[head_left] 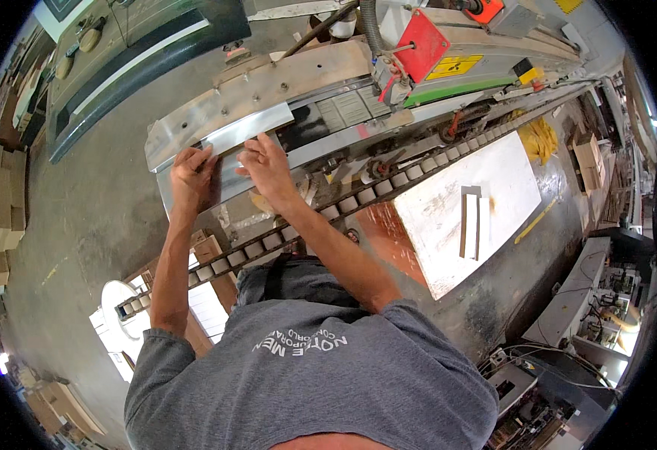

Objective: The person feeds rectangular boards into an edge banding machine, retrieves a stack of boards from a pallet, and continues feeding them one by one into the machine.

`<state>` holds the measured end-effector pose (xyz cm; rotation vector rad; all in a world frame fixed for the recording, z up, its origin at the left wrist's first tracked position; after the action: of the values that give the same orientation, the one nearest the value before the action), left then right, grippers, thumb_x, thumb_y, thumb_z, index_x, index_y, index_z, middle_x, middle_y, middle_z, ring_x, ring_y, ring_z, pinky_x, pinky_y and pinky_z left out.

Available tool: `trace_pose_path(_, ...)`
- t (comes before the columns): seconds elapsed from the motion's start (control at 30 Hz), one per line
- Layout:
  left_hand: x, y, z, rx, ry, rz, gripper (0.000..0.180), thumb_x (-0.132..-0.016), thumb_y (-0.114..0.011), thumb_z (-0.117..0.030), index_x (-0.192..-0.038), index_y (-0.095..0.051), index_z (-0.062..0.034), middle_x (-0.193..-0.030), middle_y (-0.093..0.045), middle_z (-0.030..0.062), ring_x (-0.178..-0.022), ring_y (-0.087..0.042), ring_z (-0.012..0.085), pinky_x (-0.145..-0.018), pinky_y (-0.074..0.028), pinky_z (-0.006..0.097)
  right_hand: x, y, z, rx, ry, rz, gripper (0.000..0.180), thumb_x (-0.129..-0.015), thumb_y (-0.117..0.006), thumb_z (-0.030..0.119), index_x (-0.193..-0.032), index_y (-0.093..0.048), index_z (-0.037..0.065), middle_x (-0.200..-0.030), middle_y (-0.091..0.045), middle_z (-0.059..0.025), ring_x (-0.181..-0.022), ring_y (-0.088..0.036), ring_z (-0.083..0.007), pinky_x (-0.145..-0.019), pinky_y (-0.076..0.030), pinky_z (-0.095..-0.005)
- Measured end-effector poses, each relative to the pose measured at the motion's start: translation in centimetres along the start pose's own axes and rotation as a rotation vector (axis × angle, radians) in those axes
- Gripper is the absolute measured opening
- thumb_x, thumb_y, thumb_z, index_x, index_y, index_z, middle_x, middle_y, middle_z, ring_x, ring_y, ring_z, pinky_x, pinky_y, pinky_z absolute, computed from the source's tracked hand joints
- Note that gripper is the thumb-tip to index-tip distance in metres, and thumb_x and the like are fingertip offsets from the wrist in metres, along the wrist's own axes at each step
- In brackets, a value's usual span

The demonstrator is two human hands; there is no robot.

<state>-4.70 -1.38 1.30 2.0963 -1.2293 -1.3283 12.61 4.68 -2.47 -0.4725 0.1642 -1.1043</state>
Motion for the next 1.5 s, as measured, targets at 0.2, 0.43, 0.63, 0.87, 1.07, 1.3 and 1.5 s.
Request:
trace_pose_path(0.2, -1.5, -3.7, -2.0, 0.004, -0.022, -0.019, 0.021, -0.077, -0.080, -0.006, -0.097, -0.076, -0.0040, -0.083, -0.067, 0.0131, -0.076, -0.064, 0.0312, -0.067, -0.052, 0.039, 0.6, 3.0, 2.6, 0.080, 0.129, -0.061, 0.061, -0.094, -0.061, 0.011, -0.144, -0.033, -0.012, -0.116, -0.058, -0.0148, -0.084, -0.060, -0.0119, -0.066, -0.061, -0.0281)
trace_pose_path(0.43, -4.8, -10.0, -6.2, 0.037, -0.082, -0.017, 0.020, -0.077, -0.081, -0.007, -0.096, -0.075, -0.0044, -0.081, -0.065, 0.0135, -0.074, -0.064, 0.0311, -0.065, -0.051, 0.039, -1.4, 9.5, 5.6, 0.109, 0.151, -0.123, 0.067, -0.091, -0.064, 0.019, -0.139, -0.035, -0.017, -0.112, -0.059, -0.0124, -0.073, -0.058, -0.0120, -0.053, -0.054, -0.0251)
trace_pose_path(0.63, -6.7, -13.4, -9.9, 0.025, -0.065, 0.010, 0.017, -0.078, -0.080, -0.011, -0.093, -0.075, -0.0047, -0.079, -0.063, 0.0127, -0.076, -0.062, 0.0319, -0.067, -0.051, 0.041, -2.3, 13.1, 8.1, 0.121, 0.071, -0.185, 0.039, -0.092, -0.064, 0.005, -0.126, -0.049, -0.008, -0.103, -0.060, -0.0039, -0.068, -0.053, -0.0043, -0.050, -0.048, -0.0207)
trace_pose_path(0.87, -9.3, -18.6, -13.7, 0.072, -0.140, 0.050, 0.014, -0.080, -0.077, -0.012, -0.092, -0.074, -0.0045, -0.082, -0.064, 0.0160, -0.077, -0.062, 0.0364, -0.070, -0.051, 0.044, -1.2, 18.0, 9.8, 0.310, 0.032, -0.236, 0.059, -0.096, -0.061, 0.007, -0.148, -0.036, -0.005, -0.110, -0.064, -0.0080, -0.073, -0.054, -0.0051, -0.051, -0.047, -0.0212)
trace_pose_path(1.07, -11.4, -23.2, -15.3, 0.201, -0.009, 0.154, 0.018, -0.084, -0.075, -0.013, -0.098, -0.074, -0.0015, -0.089, -0.065, 0.0172, -0.080, -0.062, 0.0363, -0.071, -0.050, 0.043, 9.1, 22.6, 12.0, 0.500, 0.301, -0.339, 0.041, -0.098, -0.060, 0.005, -0.139, -0.056, 0.005, -0.113, -0.066, -0.0059, -0.085, -0.058, -0.0085, -0.073, -0.051, -0.0251)
trace_pose_path(1.3, -10.7, -22.3, -18.7, 0.166, -0.133, 0.175, 0.021, -0.087, -0.074, -0.012, -0.105, -0.074, -0.0013, -0.089, -0.065, 0.0147, -0.080, -0.064, 0.0309, -0.074, -0.051, 0.037, 22.5, 43.3, 14.9, 1.436, 0.120, -1.025, 0.053, -0.084, -0.078, 0.018, -0.131, -0.059, 0.000, -0.123, -0.061, -0.0233, -0.112, -0.057, -0.0310, -0.083, -0.056, -0.0415)
trace_pose_path(1.5, -6.7, -19.6, -19.0, 0.209, -0.110, 0.219, 0.018, -0.086, -0.074, -0.008, -0.102, -0.075, -0.0007, -0.088, -0.067, 0.0135, -0.077, -0.066, 0.0249, -0.068, -0.053, 0.035, 27.5, 50.6, 14.2, 1.624, -0.369, -1.000, 0.053, -0.076, -0.082, 0.021, -0.122, -0.062, 0.005, -0.113, -0.063, -0.0233, -0.109, -0.054, -0.0407, -0.093, -0.050, -0.0508)
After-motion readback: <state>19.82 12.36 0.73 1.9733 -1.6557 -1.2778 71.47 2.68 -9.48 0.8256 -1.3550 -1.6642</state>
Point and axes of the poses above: each hand's wrist, its own x-axis away from the middle knuckle, its own y-axis out of the back of the hand, z = x × y, the point moved 2 cm from there along -x, towards the middle knuckle
